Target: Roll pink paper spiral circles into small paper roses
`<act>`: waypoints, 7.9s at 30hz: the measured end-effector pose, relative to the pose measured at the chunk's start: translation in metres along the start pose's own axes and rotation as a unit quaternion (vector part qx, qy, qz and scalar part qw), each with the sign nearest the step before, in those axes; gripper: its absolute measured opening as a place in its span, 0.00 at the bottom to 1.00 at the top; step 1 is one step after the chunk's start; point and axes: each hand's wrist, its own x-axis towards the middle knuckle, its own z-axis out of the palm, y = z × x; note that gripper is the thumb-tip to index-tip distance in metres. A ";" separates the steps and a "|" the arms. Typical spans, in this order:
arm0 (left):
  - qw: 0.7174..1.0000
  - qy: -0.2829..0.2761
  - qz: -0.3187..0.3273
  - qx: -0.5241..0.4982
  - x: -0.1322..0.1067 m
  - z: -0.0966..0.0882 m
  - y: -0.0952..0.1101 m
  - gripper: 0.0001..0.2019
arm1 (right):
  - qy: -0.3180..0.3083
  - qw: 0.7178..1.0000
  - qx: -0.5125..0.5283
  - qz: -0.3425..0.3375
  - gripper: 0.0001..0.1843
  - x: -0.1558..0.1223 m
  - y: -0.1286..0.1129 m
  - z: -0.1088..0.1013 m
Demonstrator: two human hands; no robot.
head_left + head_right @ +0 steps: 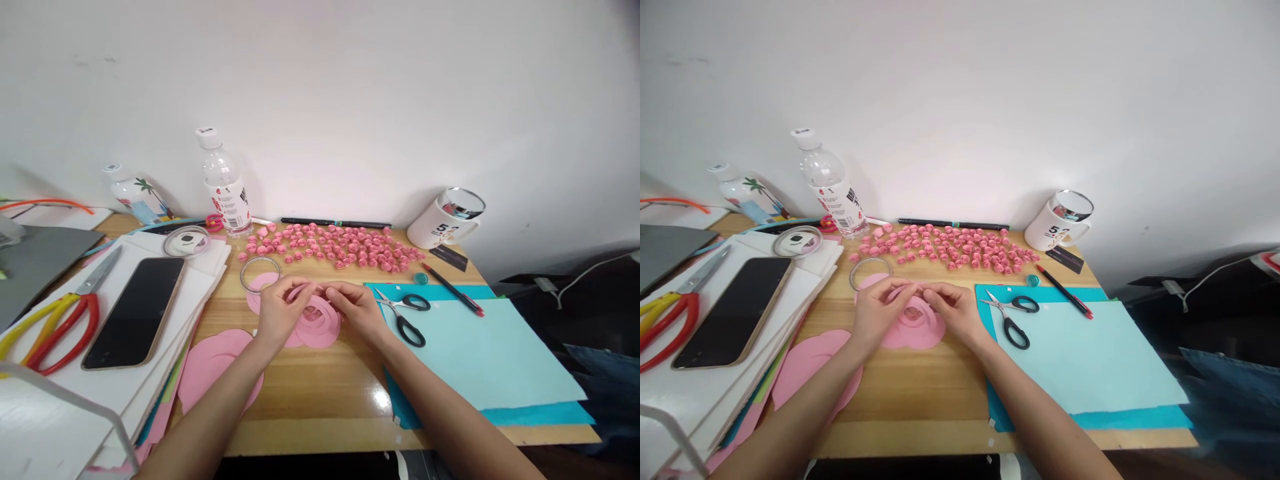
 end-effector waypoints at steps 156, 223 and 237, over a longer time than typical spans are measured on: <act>0.965 -0.162 -0.108 -0.174 -0.003 0.000 0.014 0.08 | 0.063 0.994 0.085 0.030 0.08 -0.003 -0.006 -0.003; 0.967 -0.244 0.069 0.024 -0.001 -0.005 0.001 0.07 | 0.013 0.983 -0.177 -0.056 0.21 -0.010 -0.003 -0.004; 0.960 -0.276 -0.046 -0.002 -0.003 -0.004 -0.003 0.08 | -0.036 0.881 -0.390 -0.265 0.19 -0.012 0.004 -0.009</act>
